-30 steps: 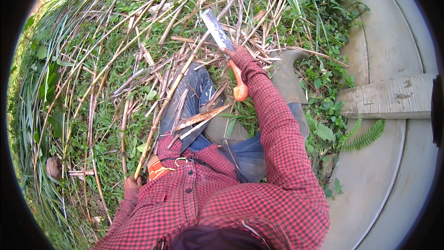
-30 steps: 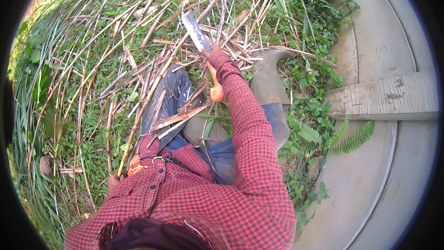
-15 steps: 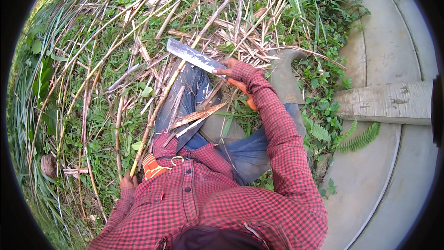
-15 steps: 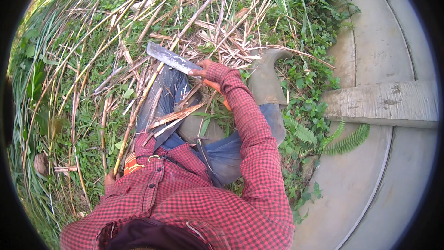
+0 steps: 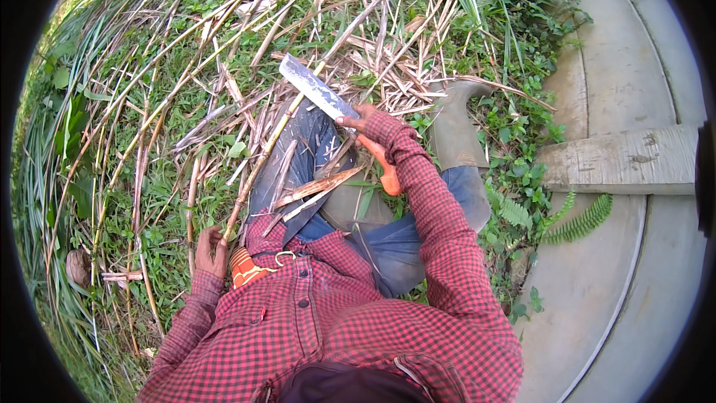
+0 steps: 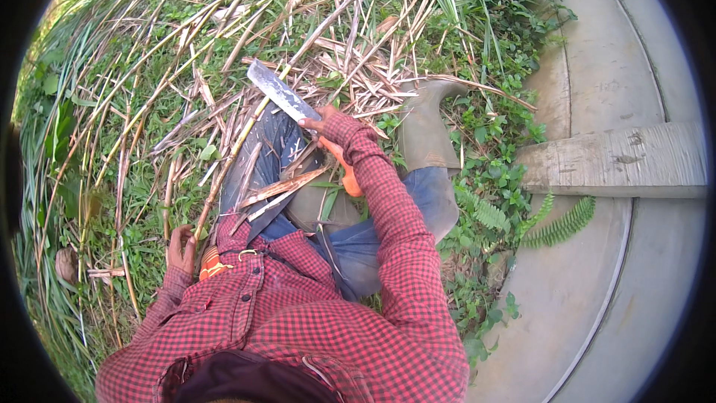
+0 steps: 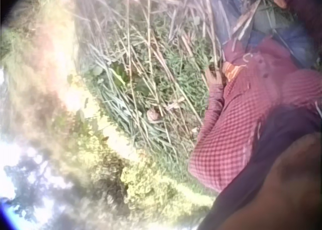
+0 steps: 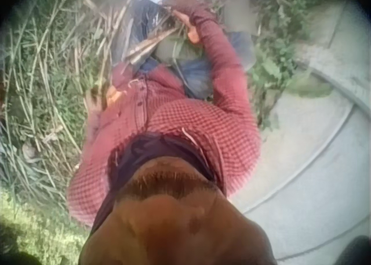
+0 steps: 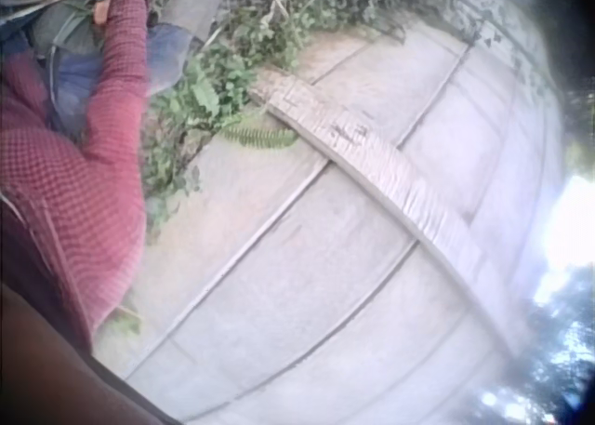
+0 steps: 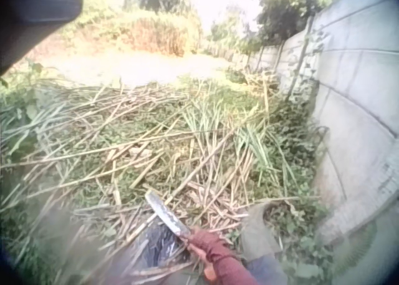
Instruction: The person sits on the ground and uses a large knife to strip the bark and sharpen the ends of long, thin sticks. They hold the sticks with one hand and use the knife to scrape and cut the wood, creating a pile of debris.
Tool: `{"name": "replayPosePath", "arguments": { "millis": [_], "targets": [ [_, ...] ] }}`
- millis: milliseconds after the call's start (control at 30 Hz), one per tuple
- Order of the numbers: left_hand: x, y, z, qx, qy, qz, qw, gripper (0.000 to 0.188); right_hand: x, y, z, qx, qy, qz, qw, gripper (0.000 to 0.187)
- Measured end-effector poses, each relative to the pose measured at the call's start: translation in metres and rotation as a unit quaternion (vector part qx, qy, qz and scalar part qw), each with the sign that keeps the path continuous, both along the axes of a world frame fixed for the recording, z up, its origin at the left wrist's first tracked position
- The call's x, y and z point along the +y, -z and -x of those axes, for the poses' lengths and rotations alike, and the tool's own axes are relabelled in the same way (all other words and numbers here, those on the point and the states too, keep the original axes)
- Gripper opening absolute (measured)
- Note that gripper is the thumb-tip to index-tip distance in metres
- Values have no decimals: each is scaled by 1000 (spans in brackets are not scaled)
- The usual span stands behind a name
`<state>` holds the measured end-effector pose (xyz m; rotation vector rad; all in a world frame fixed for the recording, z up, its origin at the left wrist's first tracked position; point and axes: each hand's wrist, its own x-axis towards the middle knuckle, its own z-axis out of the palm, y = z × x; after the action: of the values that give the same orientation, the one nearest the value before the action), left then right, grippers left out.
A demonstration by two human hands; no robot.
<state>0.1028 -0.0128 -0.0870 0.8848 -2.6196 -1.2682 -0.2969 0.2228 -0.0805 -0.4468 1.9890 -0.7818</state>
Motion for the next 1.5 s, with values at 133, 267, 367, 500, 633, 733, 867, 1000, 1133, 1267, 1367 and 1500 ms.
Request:
{"name": "replayPosePath", "arguments": {
  "millis": [133, 267, 367, 500, 633, 733, 867, 1000, 1133, 1267, 1367, 1500],
  "targets": [
    [15, 15, 90, -76, 5, 10, 997, 32, 0, 29, 1, 16, 5, 30, 999, 57],
    [17, 5, 100, -147, -10, 31, 989, 37, 5, 47, 16, 119, 45, 45, 991, 64],
    [18, -7, 57, -133, -9, 21, 991, 40, 8, 32, 47, 70, 160, 42, 984, 57],
    [17, -20, 18, -158, 3, 3, 987, 40, 13, -3, 86, 73, 248, 59, 964, 52],
    [10, 8, 8, -126, 23, -5, 992, 39, 19, 25, 109, 78, 284, 37, 955, 47],
    [9, 11, 9, -166, 17, -39, 985, 40, 21, 32, 64, 89, 157, 27, 983, 50],
    [10, 8, 15, -159, 32, -59, 985, 41, 40, 35, 57, -5, 196, 93, 976, 59],
    [10, 5, 20, -151, 26, -84, 985, 36, 39, 36, 77, -11, 335, 104, 936, 53],
    [6, 15, 14, -176, 18, -95, 980, 37, 15, 52, 29, 162, 15, 27, 986, 64],
    [4, 17, 14, -162, 29, -106, 981, 38, 11, 35, 44, 47, 149, 86, 984, 59],
    [3, 25, 13, -144, 31, -110, 983, 38, 17, 46, 37, 26, 268, 114, 956, 53],
    [1, 31, 10, -114, 15, -210, 971, 41, 28, 56, 11, 72, 39, 81, 993, 51]
  ]
}}
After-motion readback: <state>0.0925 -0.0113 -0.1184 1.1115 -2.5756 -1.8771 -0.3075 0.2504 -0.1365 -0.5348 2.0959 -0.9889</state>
